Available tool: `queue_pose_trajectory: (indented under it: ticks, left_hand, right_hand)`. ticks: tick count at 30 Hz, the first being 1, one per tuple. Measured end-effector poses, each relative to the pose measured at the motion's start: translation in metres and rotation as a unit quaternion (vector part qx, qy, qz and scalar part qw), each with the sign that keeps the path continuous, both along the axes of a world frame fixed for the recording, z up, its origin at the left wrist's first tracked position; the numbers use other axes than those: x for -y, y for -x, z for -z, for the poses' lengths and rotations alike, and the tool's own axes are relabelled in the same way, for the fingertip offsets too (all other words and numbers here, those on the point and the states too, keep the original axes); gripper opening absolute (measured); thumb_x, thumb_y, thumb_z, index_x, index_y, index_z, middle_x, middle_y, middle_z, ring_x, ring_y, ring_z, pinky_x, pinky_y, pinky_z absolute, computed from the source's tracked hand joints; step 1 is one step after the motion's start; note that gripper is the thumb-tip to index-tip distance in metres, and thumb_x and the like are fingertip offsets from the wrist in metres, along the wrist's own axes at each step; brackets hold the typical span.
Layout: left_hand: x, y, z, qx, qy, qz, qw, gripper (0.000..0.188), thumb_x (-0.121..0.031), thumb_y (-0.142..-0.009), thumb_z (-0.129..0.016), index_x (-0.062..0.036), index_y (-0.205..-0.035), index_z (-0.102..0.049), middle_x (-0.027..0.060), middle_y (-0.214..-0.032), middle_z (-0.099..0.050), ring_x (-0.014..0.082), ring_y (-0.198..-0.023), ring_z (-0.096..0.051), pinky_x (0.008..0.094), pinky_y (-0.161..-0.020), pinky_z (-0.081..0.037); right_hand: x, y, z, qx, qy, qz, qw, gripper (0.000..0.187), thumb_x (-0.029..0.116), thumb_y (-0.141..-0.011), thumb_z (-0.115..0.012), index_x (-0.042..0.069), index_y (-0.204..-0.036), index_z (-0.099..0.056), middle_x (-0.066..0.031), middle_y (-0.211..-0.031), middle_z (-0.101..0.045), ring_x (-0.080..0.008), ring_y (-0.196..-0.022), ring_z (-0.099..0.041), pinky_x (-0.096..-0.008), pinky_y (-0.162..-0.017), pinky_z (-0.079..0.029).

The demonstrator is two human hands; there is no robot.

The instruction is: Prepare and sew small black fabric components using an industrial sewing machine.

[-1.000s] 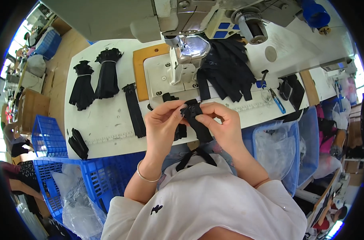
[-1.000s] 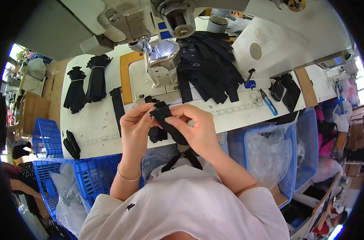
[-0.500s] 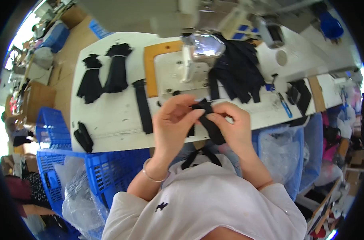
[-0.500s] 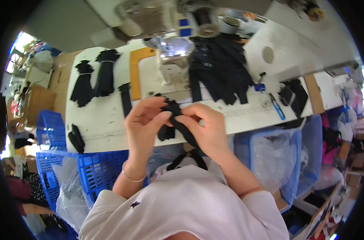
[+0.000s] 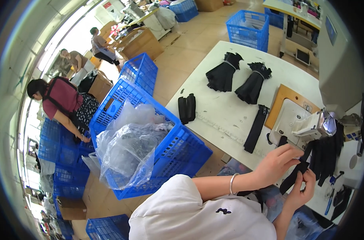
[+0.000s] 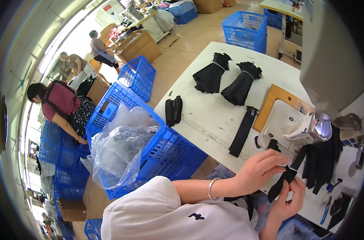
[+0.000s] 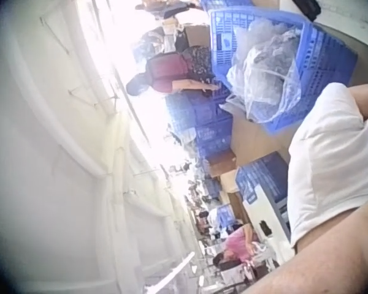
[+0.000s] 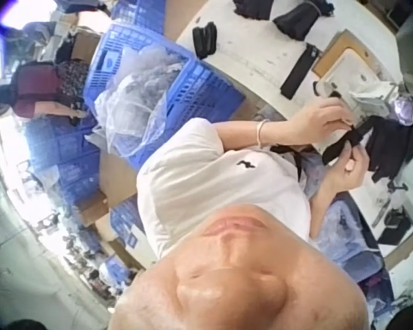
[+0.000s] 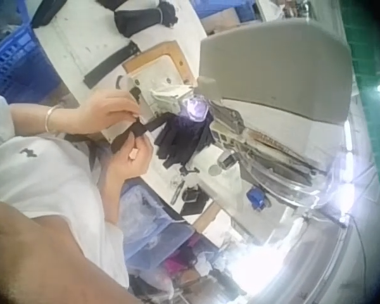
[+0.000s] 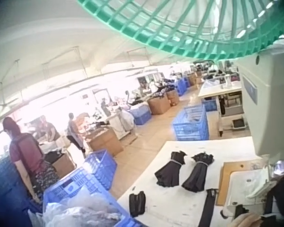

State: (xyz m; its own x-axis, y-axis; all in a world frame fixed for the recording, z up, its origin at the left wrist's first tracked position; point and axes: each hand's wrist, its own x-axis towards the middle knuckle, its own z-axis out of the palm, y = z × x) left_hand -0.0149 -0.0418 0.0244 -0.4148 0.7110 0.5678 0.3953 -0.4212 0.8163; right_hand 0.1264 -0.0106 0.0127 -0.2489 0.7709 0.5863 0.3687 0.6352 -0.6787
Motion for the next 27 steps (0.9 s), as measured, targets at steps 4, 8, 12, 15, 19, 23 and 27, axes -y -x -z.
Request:
queue_pose_trajectory:
  ticks: [4, 8, 12, 15, 19, 23, 27]
  left_hand:
    - [-0.003, 0.002, 0.003, -0.018, -0.009, 0.02, 1.0, 0.02, 0.0, -0.079, -0.066, -0.003, -0.099, -0.064, 0.0091, -0.09, -0.059, 0.0231, -0.076, -0.059, 0.0307, -0.065, -0.049]
    - [-0.001, 0.003, -0.002, 0.044, 0.035, 0.067, 0.996, 0.019, -0.001, -0.08, -0.066, -0.0032, -0.099, -0.065, 0.0074, -0.091, -0.06, 0.0195, -0.076, -0.06, 0.0283, -0.064, -0.048]
    - [-0.009, 0.002, 0.0, 0.185, 0.086, 0.139, 0.969, 0.019, 0.0, -0.08, -0.067, -0.0035, -0.098, -0.066, 0.0064, -0.092, -0.059, 0.0175, -0.077, -0.059, 0.0275, -0.064, -0.047]
    - [-0.013, -0.005, 0.0, 0.199, 0.069, 0.154, 0.966, 0.018, -0.001, -0.079, -0.068, -0.0033, -0.096, -0.066, 0.0076, -0.089, -0.058, 0.0189, -0.077, -0.058, 0.0286, -0.064, -0.047]
    - [-0.013, -0.007, -0.003, -0.127, -0.076, 0.026, 0.989, 0.02, 0.003, -0.066, -0.066, 0.0024, -0.086, -0.065, 0.0106, -0.086, -0.059, 0.027, -0.082, -0.058, 0.035, -0.069, -0.048]
    - [-0.007, -0.009, 0.0, -0.083, 0.067, 0.041, 0.993, 0.012, 0.006, -0.077, -0.06, -0.0027, -0.085, -0.06, 0.0097, -0.082, -0.059, 0.0207, -0.073, -0.058, 0.0308, -0.064, -0.047]
    - [-0.001, 0.003, 0.001, 0.18, 0.234, 0.172, 0.94, 0.007, 0.002, -0.089, -0.05, -0.0001, -0.091, -0.056, 0.0008, -0.069, -0.052, 0.0055, -0.055, -0.046, 0.02, -0.048, -0.035]
  right_hand:
    - [-0.005, -0.006, 0.012, -0.017, 0.051, 0.005, 0.999, 0.008, -0.004, -0.081, -0.062, -0.003, -0.085, -0.056, -0.0121, -0.092, -0.06, -0.0184, -0.076, -0.054, -0.0265, -0.068, -0.043]
    - [-0.006, -0.003, 0.021, -0.14, 0.155, -0.004, 0.978, 0.008, -0.003, -0.085, -0.06, -0.002, -0.086, -0.052, -0.008, -0.096, -0.056, -0.0134, -0.083, -0.052, -0.0236, -0.073, -0.042]
    - [-0.013, -0.007, 0.029, -0.162, 0.194, -0.029, 0.967, 0.007, -0.001, -0.087, -0.061, -0.002, -0.087, -0.054, -0.0066, -0.098, -0.058, -0.0125, -0.088, -0.052, -0.0244, -0.081, -0.043]
    - [-0.015, -0.013, 0.031, -0.156, 0.226, -0.003, 0.961, 0.008, -0.001, -0.087, -0.061, -0.001, -0.088, -0.054, -0.0072, -0.098, -0.058, -0.0131, -0.091, -0.051, -0.0256, -0.087, -0.041]
    - [-0.007, -0.011, 0.011, -0.025, 0.008, 0.071, 0.997, 0.007, 0.0, -0.079, -0.065, 0.0, -0.078, -0.058, -0.0149, -0.09, -0.063, -0.0264, -0.086, -0.06, -0.034, -0.079, -0.047]
    - [-0.017, -0.016, 0.006, 0.092, -0.143, 0.014, 0.985, 0.01, 0.008, -0.07, -0.066, 0.01, -0.079, -0.061, -0.0082, -0.09, -0.067, -0.0266, -0.075, -0.062, -0.0377, -0.062, -0.047]
    - [-0.02, -0.014, 0.008, 0.008, -0.155, -0.016, 0.988, 0.016, 0.01, -0.068, -0.073, 0.01, -0.082, -0.064, -0.0077, -0.091, -0.068, -0.0235, -0.072, -0.064, -0.0334, -0.059, -0.048]
